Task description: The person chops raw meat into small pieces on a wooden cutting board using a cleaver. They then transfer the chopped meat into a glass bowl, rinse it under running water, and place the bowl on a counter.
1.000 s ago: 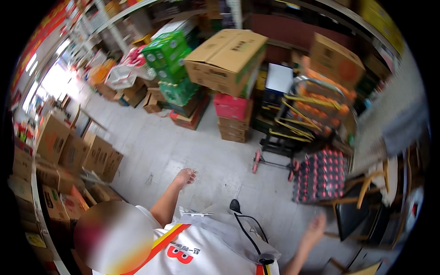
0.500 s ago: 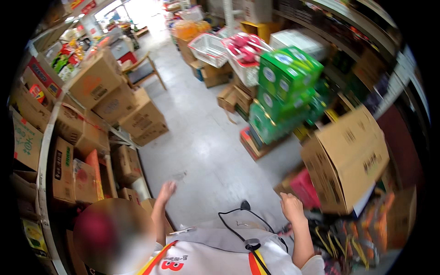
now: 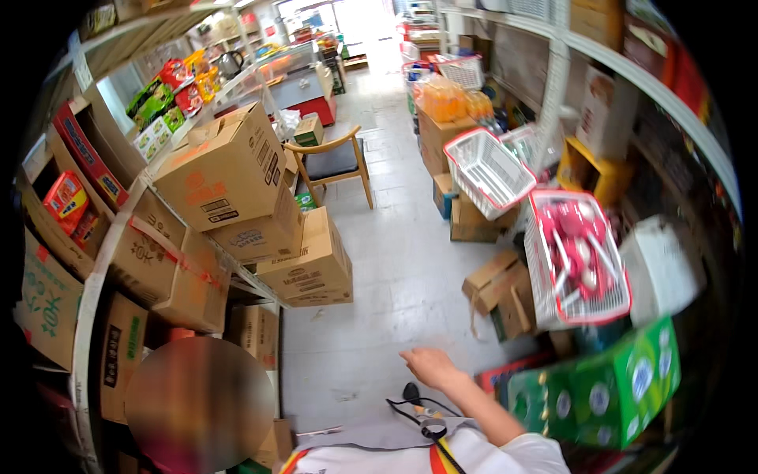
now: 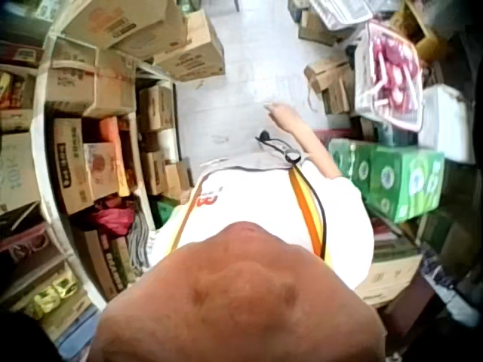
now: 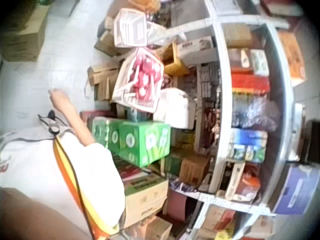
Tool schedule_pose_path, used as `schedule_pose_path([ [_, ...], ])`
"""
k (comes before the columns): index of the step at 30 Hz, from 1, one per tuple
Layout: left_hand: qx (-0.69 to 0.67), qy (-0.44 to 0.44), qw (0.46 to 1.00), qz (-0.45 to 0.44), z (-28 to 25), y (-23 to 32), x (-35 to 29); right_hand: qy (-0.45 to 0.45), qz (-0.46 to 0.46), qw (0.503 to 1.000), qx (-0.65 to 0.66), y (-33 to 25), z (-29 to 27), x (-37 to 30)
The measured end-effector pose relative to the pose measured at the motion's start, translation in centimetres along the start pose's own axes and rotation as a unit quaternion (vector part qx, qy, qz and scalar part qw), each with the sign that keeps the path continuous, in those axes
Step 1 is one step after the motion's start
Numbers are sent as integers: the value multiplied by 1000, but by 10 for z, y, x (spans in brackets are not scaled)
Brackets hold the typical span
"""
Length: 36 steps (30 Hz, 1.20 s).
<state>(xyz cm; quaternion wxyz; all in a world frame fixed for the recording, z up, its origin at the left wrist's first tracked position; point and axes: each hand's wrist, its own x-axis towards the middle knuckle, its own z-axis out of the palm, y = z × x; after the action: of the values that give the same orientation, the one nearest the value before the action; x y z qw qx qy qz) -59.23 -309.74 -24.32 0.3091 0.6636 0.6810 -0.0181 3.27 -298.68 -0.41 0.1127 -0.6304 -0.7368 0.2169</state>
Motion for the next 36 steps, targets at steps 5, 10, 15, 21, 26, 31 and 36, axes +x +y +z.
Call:
schedule_pose_path([
  [5, 3, -35, 999, 26, -5, 272, 285, -9, 125, 991, 36, 114, -62, 32],
  [10, -69, 9, 944, 322, -138, 610, 458, -21, 274, 962, 2, 249, -121, 104],
  [15, -101, 93, 930, 341, -222, 755, 581, -60, 208, 974, -70, 373, -193, 298],
  [21, -240, 104, 950, 170, -302, 800, 695, 33, 25, 999, 19, 403, -331, 551],
  [26, -301, 177, 936, 48, -341, 795, 834, 6, -53, 999, 2, 476, -374, 743],
  [31, -287, 224, 932, 8, -392, 854, 1029, -60, -7, 997, -53, 563, -423, 880],
  [36, -224, 222, 925, 210, -463, 1005, 1209, 22, 76, 997, -7, 642, -509, 976],
])
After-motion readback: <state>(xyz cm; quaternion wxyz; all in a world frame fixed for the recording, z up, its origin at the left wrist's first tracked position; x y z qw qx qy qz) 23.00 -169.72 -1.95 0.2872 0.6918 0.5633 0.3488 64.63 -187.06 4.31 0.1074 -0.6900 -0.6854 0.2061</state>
